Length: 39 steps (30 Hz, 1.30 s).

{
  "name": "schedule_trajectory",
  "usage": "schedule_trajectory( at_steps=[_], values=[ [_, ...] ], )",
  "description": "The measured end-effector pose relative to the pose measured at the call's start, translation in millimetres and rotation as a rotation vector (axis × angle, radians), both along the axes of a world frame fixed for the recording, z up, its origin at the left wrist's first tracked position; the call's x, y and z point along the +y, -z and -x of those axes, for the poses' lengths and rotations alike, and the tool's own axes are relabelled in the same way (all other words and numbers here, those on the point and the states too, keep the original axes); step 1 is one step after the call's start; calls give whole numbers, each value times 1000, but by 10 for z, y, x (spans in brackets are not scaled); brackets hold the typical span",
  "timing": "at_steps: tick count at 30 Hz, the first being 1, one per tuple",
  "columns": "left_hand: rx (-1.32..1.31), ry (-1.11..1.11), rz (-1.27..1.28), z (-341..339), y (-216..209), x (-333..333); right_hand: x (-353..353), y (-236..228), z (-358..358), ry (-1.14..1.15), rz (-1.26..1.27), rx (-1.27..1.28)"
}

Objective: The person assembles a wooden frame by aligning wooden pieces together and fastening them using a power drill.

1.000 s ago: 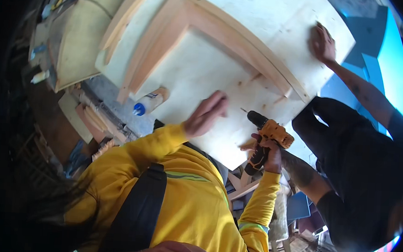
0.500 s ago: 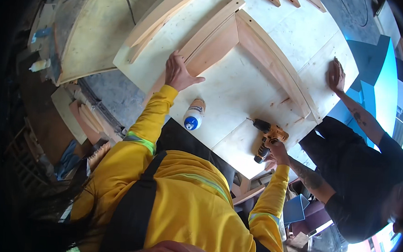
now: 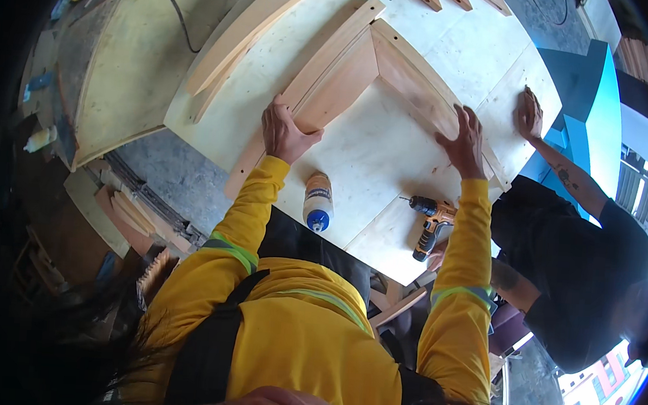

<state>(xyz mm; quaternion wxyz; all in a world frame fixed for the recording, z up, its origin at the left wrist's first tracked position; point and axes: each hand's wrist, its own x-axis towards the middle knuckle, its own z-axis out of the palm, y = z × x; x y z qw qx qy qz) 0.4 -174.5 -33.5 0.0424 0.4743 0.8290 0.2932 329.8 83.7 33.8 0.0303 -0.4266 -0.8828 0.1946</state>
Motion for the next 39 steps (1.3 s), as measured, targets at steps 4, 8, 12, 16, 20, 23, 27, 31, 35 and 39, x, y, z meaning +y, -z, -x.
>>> schedule_trajectory(
  at_steps=[4,8,12,16,20,23,27,31,35,39],
  values=[
    [106,-20,-16,-82,-214,428,100,123,117,9,-103,-142],
    [57,52,39,23,-83,673,25,159,110,-54,-84,-73],
    [20,105,90,77,-50,669,-178,370,-289,424,-183,101],
    [14,145,75,-8,-62,822,-369,1053,-1577,1257,-443,-71],
    [51,123,100,39,-87,733,-470,1044,-1680,1652,447,498],
    [61,115,108,53,-86,720,-478,956,-1538,1578,471,653],
    [52,116,119,37,-73,744,-495,948,-1434,1606,446,982],
    [58,121,123,36,-71,749,-382,1008,-1548,1780,387,1134],
    [84,127,112,61,-71,738,-376,1137,-1615,1716,321,1158],
    [57,126,123,46,-65,755,-404,1288,-1638,1601,201,1129]
  ],
)
